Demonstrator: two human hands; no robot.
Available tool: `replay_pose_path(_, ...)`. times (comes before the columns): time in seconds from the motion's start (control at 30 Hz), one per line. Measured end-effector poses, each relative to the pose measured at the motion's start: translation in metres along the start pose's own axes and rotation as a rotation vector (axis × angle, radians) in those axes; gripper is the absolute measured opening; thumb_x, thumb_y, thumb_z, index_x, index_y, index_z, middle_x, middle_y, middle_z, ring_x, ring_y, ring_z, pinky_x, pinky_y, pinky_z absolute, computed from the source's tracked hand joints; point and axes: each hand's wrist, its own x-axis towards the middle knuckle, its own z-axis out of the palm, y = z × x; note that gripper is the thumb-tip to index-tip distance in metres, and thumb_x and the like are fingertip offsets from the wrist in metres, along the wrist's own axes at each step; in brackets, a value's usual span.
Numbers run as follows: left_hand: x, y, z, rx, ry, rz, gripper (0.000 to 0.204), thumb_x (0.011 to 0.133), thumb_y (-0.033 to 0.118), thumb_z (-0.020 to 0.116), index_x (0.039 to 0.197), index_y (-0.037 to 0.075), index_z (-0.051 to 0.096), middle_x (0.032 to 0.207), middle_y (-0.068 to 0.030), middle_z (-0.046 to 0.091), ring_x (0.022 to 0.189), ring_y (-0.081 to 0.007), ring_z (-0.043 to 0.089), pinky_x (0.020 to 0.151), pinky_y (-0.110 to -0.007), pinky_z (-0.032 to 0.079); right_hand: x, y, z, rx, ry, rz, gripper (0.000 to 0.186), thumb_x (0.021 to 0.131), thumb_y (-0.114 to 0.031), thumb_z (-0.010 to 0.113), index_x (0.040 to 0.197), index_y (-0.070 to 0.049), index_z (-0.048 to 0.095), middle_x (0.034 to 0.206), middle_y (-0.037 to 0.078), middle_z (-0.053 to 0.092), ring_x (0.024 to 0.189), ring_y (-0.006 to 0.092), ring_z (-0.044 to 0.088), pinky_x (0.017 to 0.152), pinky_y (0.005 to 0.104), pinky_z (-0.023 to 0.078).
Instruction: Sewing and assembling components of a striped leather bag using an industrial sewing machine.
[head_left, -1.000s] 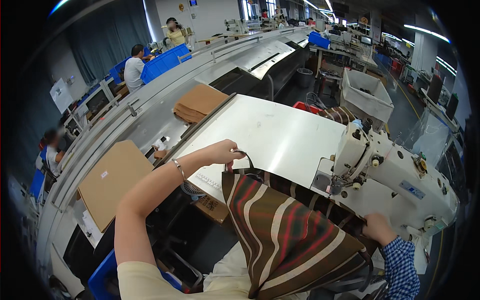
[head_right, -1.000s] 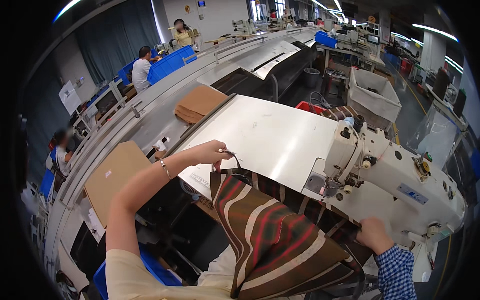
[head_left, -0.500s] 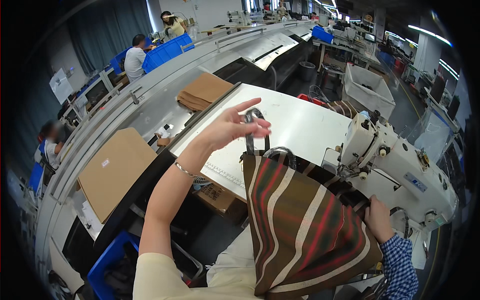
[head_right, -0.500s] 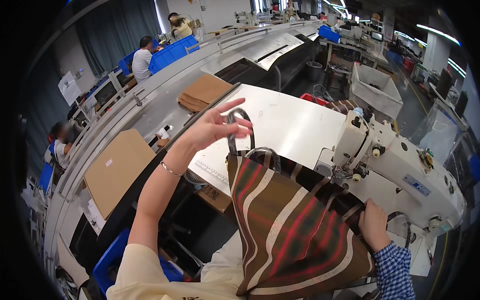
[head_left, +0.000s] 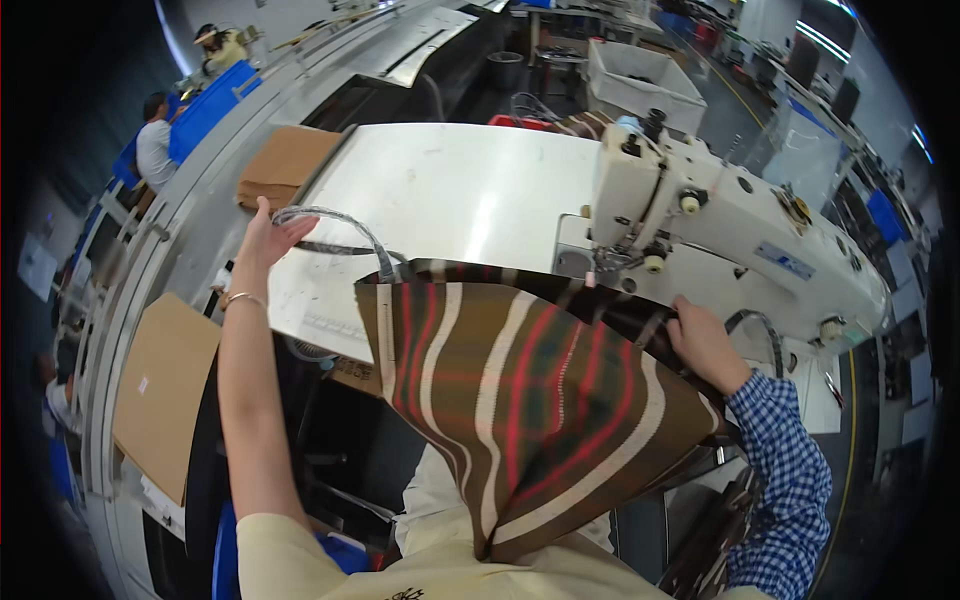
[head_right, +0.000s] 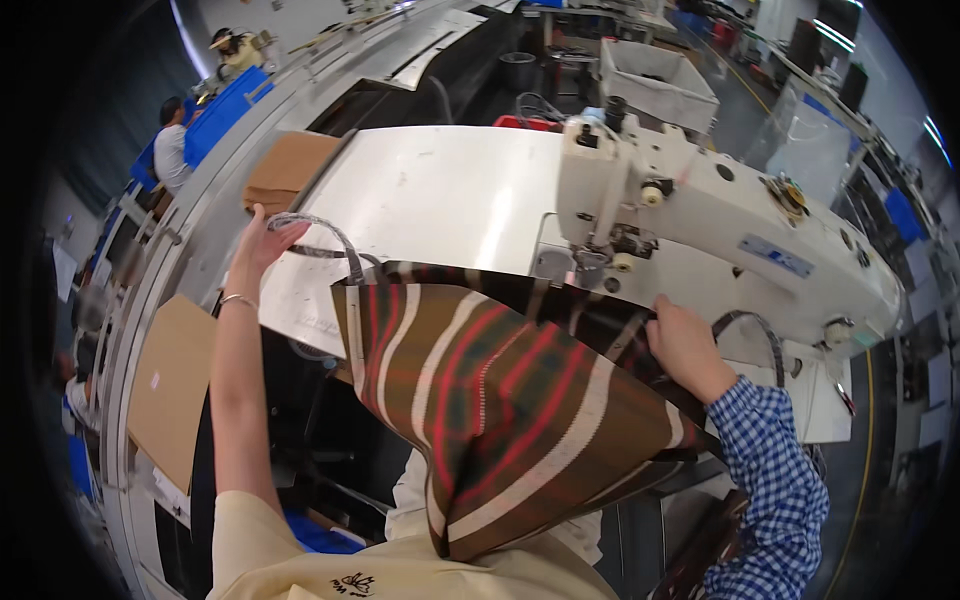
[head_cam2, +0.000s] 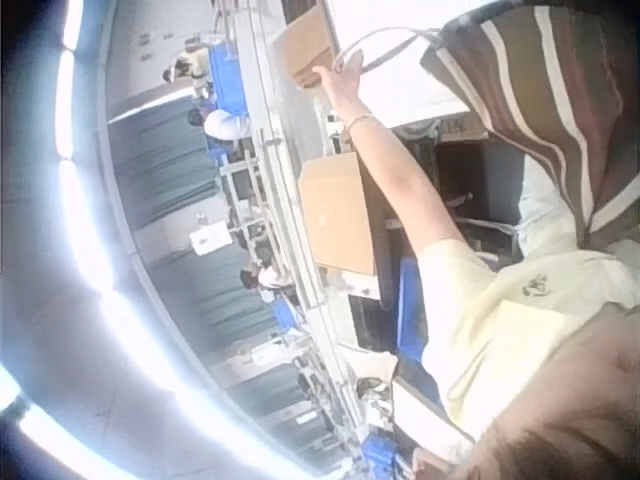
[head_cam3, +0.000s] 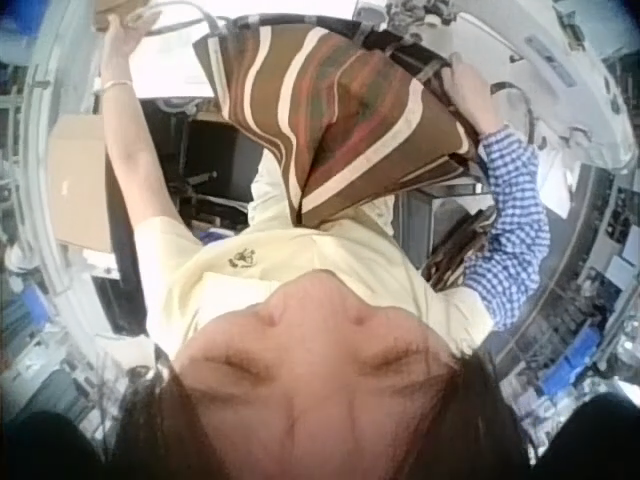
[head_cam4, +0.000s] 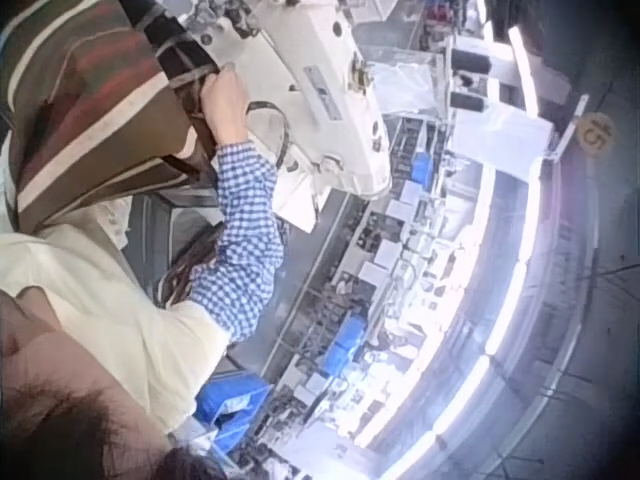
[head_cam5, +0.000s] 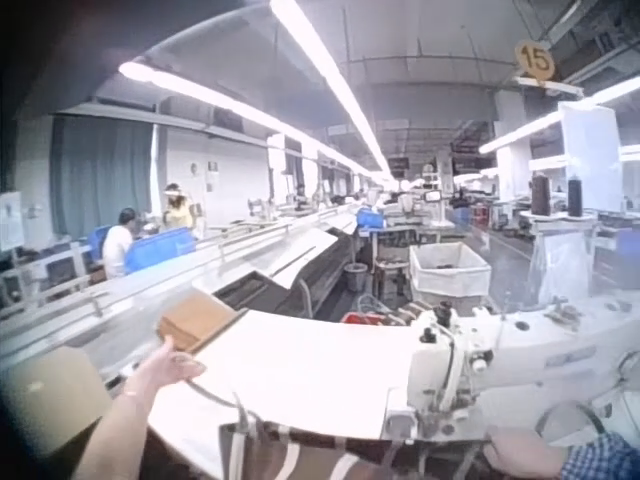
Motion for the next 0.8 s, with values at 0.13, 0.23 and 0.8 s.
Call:
replay_pose_path(0.13,-0.037,-0.003,0.100,1.649,0.257,0.142,0.068,0.103,0.052,0.037,0.146,-0.001,0.032,0.085,-0.0224,0.070,0.070,-0.0318,0.072,0.077,-0.038,0.059,0.004,0.002,-0.006,0.004,-0.064,0.031,0.018,0.087,-0.011,0.052,0.095,0.004,0.053,0.084,0.028,0.063,0.082,0.0476,0.061,0.076,0.0553,0.047)
replay_pose_path(0.23,-0.072,-0.016,0.177,1.633,-0.303,0.612,0.053,0.103,0.044,0.043,0.130,-0.001,0.056,0.101,-0.0163,0.068,0.092,-0.0290,0.067,0.090,-0.037,0.051,0.004,-0.001,-0.011,-0.006,-0.068,-0.002,0.022,0.089,-0.017,0.052,0.094,0.004,0.055,0.084,0.027,0.064,0.082,0.0472,0.061,0.076,0.0544,0.047)
replay_pose_path(0.8,-0.250,-0.247,0.175,1.517,-1.573,0.729,0.078,0.092,0.062,0.048,0.132,-0.004,0.054,0.056,-0.0098,0.057,0.043,-0.0213,0.056,0.040,-0.034,0.046,0.030,-0.013,0.059,-0.378,0.161,-0.154,0.045,0.100,-0.043,0.049,0.076,-0.006,0.057,0.053,0.009,0.057,0.046,0.0265,0.060,0.043,0.0379,0.044)
